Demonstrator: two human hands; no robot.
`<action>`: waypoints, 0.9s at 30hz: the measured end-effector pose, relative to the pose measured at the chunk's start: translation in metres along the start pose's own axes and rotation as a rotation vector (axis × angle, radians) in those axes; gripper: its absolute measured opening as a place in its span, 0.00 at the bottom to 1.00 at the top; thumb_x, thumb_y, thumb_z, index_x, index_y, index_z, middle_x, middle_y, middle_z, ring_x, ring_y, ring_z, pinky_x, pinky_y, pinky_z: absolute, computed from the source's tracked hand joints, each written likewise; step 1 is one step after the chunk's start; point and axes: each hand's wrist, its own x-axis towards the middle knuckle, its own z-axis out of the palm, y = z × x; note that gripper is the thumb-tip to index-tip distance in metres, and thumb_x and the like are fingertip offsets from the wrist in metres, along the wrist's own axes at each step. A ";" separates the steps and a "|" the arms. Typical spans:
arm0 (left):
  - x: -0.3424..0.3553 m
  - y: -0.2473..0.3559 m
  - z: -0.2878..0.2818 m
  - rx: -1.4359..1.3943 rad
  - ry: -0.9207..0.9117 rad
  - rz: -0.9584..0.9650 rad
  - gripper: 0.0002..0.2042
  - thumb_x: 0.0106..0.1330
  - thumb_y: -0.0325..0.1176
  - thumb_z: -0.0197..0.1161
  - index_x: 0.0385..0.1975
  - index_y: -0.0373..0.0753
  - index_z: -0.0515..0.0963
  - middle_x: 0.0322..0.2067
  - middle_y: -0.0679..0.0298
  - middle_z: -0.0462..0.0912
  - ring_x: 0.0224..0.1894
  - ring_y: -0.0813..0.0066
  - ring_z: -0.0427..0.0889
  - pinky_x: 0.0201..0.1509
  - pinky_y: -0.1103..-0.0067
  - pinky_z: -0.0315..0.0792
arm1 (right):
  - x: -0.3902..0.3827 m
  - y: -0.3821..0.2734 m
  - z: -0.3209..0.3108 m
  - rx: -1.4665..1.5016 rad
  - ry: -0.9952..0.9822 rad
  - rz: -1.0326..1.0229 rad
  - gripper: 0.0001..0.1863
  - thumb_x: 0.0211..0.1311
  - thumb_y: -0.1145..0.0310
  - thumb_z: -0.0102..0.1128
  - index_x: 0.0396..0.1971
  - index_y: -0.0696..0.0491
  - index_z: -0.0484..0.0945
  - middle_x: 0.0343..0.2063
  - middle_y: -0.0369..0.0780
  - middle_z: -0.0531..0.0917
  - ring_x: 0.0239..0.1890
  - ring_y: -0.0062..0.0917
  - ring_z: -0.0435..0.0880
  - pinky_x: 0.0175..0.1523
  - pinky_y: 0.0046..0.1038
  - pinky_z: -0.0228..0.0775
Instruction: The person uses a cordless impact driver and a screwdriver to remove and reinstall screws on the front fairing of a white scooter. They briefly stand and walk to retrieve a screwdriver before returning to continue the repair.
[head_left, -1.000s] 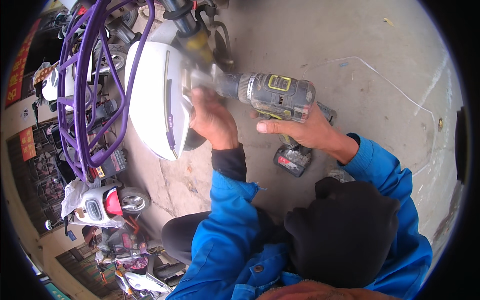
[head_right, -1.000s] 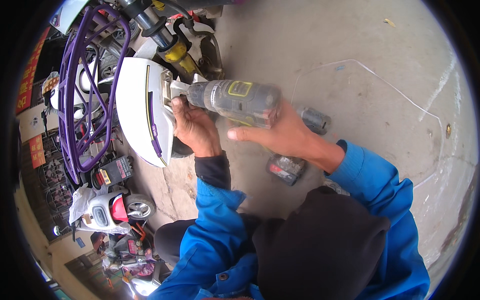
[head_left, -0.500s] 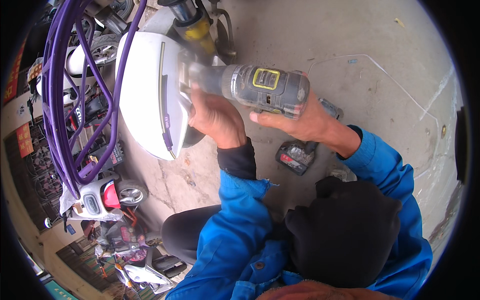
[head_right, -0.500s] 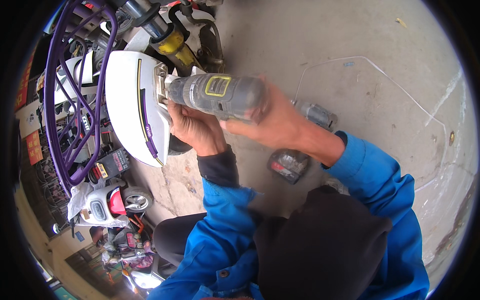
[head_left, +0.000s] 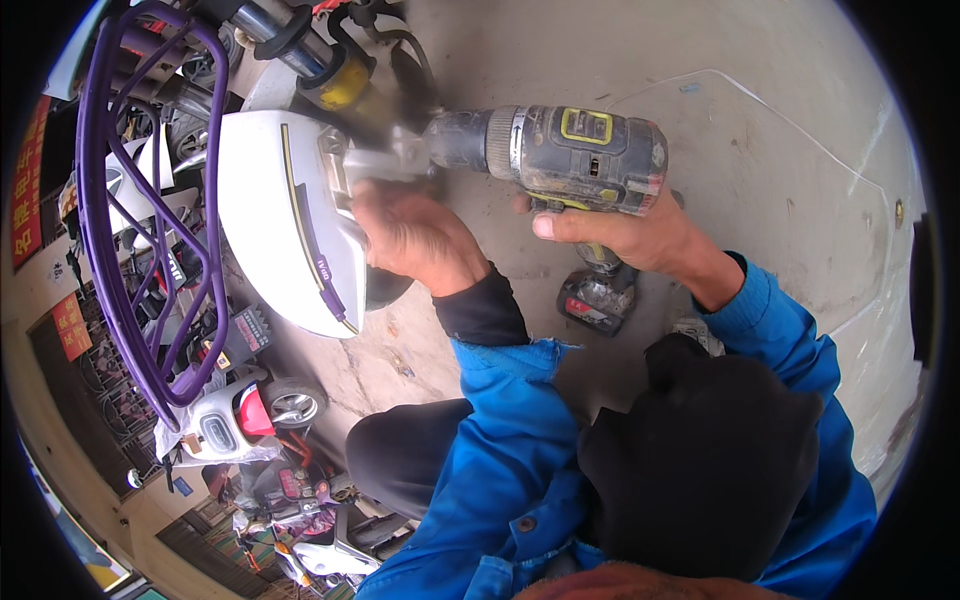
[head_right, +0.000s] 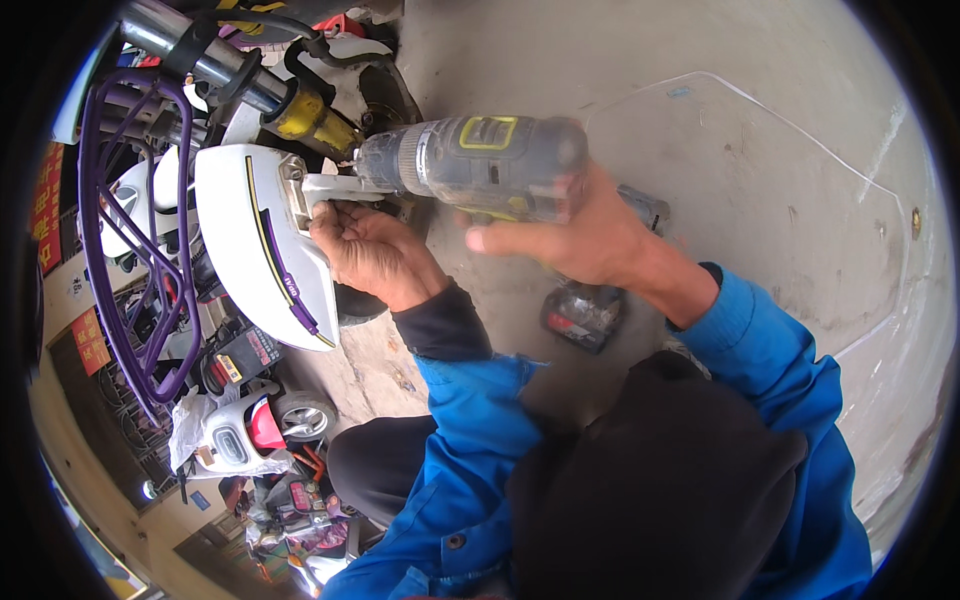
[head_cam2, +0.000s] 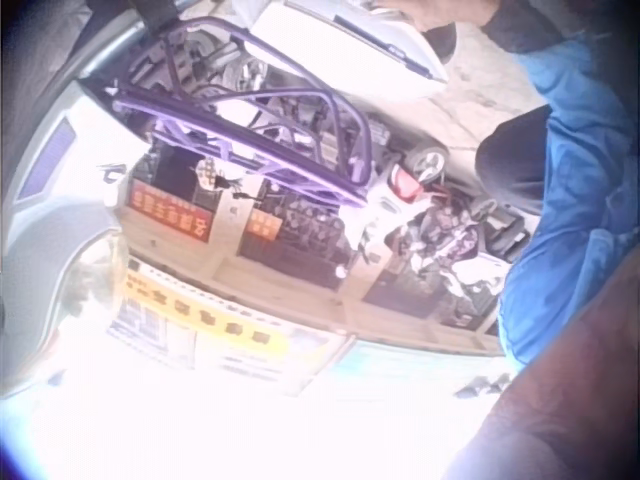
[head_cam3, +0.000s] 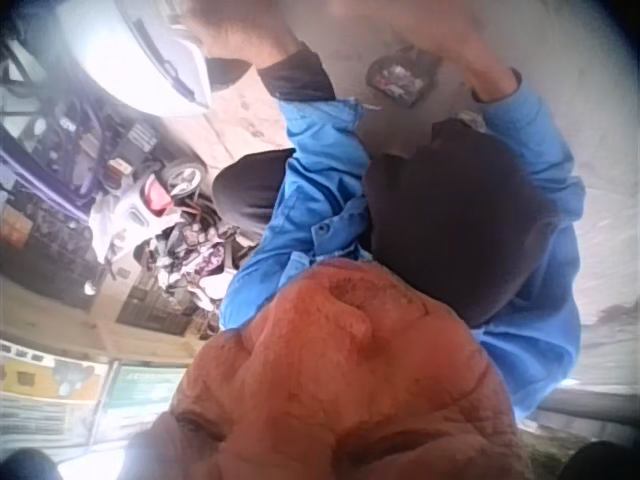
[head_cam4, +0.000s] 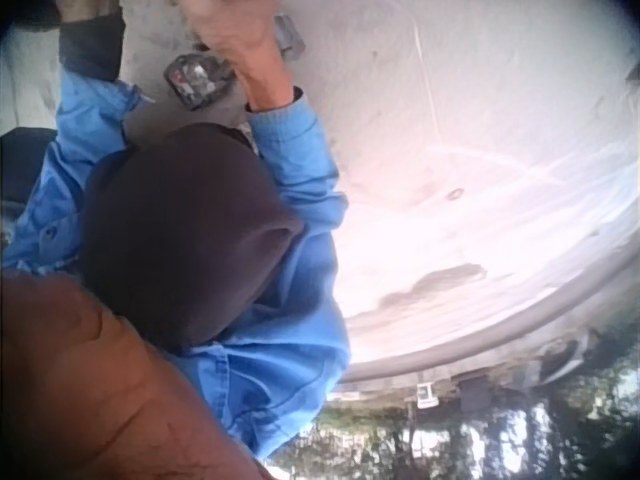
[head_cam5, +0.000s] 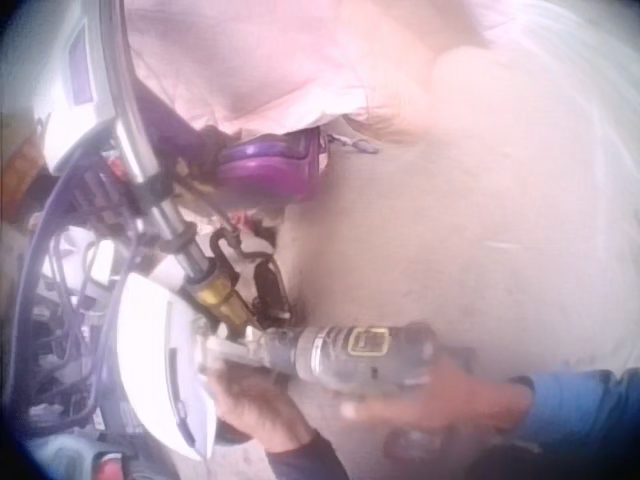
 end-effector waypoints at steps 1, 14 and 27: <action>0.002 0.001 -0.004 0.011 -0.013 0.003 0.08 0.74 0.31 0.65 0.46 0.34 0.81 0.40 0.63 0.86 0.42 0.80 0.84 0.51 0.86 0.78 | -0.001 0.001 -0.001 0.008 -0.004 0.009 0.23 0.55 0.75 0.77 0.53 0.58 0.82 0.41 0.38 0.90 0.47 0.22 0.87 0.56 0.29 0.79; 0.007 0.004 -0.039 0.050 -0.153 -0.021 0.17 0.71 0.34 0.69 0.54 0.33 0.78 0.48 0.61 0.84 0.52 0.71 0.79 0.64 0.75 0.71 | 0.003 0.019 -0.011 0.048 -0.033 0.053 0.34 0.53 0.75 0.80 0.61 0.59 0.76 0.51 0.40 0.86 0.53 0.25 0.85 0.62 0.31 0.76; 0.007 0.001 -0.031 0.009 -0.184 -0.001 0.07 0.73 0.34 0.66 0.42 0.39 0.80 0.41 0.66 0.84 0.48 0.77 0.78 0.59 0.78 0.72 | 0.009 0.018 -0.005 0.014 -0.102 0.052 0.37 0.53 0.76 0.80 0.64 0.63 0.72 0.54 0.44 0.86 0.56 0.27 0.84 0.64 0.32 0.76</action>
